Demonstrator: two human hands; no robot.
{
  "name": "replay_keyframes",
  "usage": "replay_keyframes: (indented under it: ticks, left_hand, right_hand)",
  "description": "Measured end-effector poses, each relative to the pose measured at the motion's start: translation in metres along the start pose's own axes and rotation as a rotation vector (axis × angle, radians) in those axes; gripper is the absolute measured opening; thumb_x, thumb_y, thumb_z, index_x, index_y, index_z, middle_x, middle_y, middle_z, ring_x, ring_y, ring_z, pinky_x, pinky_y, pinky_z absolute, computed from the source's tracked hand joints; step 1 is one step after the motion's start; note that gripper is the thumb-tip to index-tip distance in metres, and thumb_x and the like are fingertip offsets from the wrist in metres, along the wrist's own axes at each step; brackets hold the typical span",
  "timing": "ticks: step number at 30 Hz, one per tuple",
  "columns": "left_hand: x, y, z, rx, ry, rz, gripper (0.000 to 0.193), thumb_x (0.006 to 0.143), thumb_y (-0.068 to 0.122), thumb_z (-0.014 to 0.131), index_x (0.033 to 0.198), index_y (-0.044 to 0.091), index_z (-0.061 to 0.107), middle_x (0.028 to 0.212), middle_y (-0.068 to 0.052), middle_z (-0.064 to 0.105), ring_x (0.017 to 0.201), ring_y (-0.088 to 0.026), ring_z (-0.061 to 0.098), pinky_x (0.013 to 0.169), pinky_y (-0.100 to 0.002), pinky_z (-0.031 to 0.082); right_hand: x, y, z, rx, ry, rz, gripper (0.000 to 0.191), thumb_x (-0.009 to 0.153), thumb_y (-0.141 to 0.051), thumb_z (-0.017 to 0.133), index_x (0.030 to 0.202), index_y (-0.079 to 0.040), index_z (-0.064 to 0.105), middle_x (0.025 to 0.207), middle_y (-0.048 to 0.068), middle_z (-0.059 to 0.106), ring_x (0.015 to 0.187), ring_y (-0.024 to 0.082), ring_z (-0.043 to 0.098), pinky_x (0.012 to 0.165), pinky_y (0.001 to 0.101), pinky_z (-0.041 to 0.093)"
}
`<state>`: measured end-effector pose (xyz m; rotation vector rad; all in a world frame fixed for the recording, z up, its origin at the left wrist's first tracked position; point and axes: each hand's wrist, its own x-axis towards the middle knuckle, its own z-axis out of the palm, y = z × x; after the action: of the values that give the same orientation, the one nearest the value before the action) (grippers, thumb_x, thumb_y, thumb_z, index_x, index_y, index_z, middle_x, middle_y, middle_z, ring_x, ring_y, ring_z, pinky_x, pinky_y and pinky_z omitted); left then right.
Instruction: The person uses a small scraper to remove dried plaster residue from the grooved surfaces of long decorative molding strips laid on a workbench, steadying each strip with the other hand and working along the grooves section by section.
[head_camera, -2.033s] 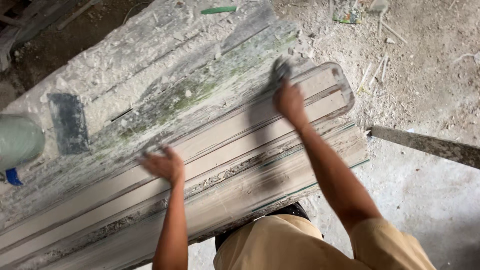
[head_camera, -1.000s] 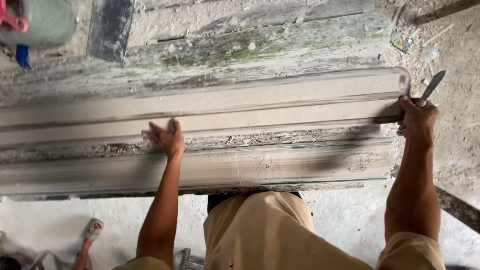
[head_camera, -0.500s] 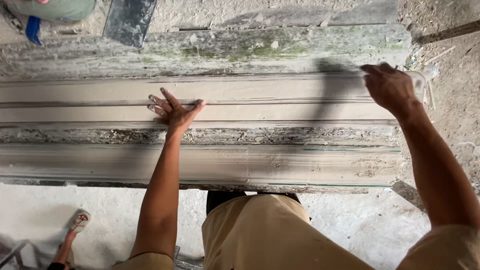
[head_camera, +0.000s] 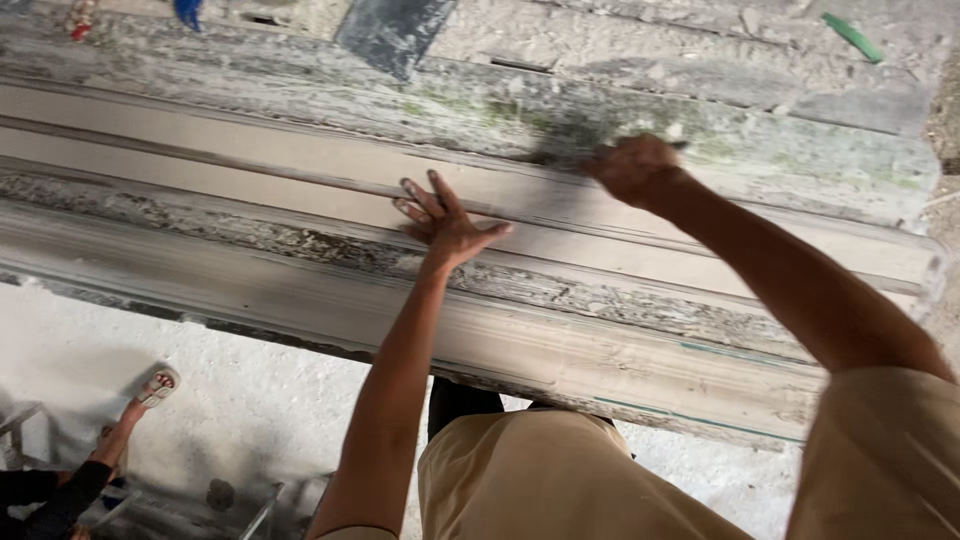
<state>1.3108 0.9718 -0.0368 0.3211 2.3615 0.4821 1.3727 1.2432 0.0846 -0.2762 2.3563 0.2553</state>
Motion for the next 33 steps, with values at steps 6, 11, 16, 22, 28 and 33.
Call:
replay_keyframes:
  ticks: [6, 11, 16, 22, 28, 33]
  left_hand:
    - [-0.002, 0.000, -0.018, -0.013, -0.149, -0.032, 0.173, 0.049, 0.096, 0.071, 0.158, 0.010, -0.032, 0.151, -0.041, -0.044, 0.136, -0.066, -0.037, 0.104, -0.086, -0.011]
    - [0.002, 0.000, -0.026, -0.032, -0.227, 0.017, 0.173, 0.051, 0.094, 0.073, 0.156, 0.008, -0.035, 0.151, -0.042, -0.045, 0.139, -0.065, -0.039, 0.104, -0.084, -0.016]
    - [-0.011, -0.021, -0.023, -0.291, -0.327, 0.206, 0.157, 0.066, 0.089, 0.067, 0.164, 0.012, -0.029, 0.155, -0.041, -0.044, 0.139, -0.067, -0.034, 0.106, -0.084, -0.015]
    - [0.010, -0.157, -0.100, -0.188, 0.352, 0.508, 0.092, 0.091, 0.051, 0.068, 0.166, 0.019, 0.025, 0.177, -0.020, 0.002, 0.164, -0.044, -0.001, 0.118, -0.077, 0.014]
    - [0.121, -0.318, -0.291, 0.157, 0.386, 0.074, 0.130, 0.080, 0.095, 0.047, 0.170, 0.014, 0.001, 0.172, -0.023, -0.017, 0.158, -0.048, -0.015, 0.118, -0.078, -0.006]
    - [0.137, -0.351, -0.339, 0.237, 0.113, 0.074, 0.146, 0.069, 0.100, 0.050, 0.166, 0.011, -0.012, 0.167, -0.026, -0.027, 0.149, -0.057, -0.026, 0.110, -0.083, -0.006]
  right_hand:
    - [0.081, -0.077, -0.105, 0.060, 0.368, -0.074, 0.040, 0.102, -0.023, 0.043, 0.140, -0.026, 0.057, 0.134, 0.007, 0.064, 0.093, 0.024, 0.072, 0.063, 0.0379, 0.060]
    - [0.065, -0.068, -0.083, 0.111, 0.255, 0.006, 0.043, 0.107, -0.028, 0.045, 0.149, -0.040, 0.048, 0.125, 0.005, 0.067, 0.083, 0.025, 0.071, 0.060, 0.0402, 0.061]
    - [0.071, -0.071, -0.105, 0.020, -0.024, 0.128, 0.048, 0.103, -0.036, 0.039, 0.150, -0.038, 0.041, 0.128, -0.001, 0.064, 0.093, 0.025, 0.072, 0.066, 0.0377, 0.065]
    - [0.219, -0.183, -0.264, 0.230, -0.091, 0.209, 0.047, 0.110, -0.059, 0.034, 0.149, -0.036, 0.047, 0.110, 0.012, 0.068, 0.097, 0.034, 0.069, 0.088, 0.0760, 0.041]
    - [0.280, -0.245, -0.337, -0.074, 0.310, -0.092, 0.045, 0.098, -0.033, 0.055, 0.143, -0.028, 0.053, 0.113, 0.007, 0.067, 0.086, 0.026, 0.070, 0.060, 0.0419, 0.057]
    - [0.223, -0.202, -0.276, 0.303, -0.113, 0.229, 0.051, 0.112, -0.055, 0.032, 0.157, -0.033, 0.041, 0.096, 0.010, 0.072, 0.062, 0.020, 0.063, 0.070, 0.0483, 0.067]
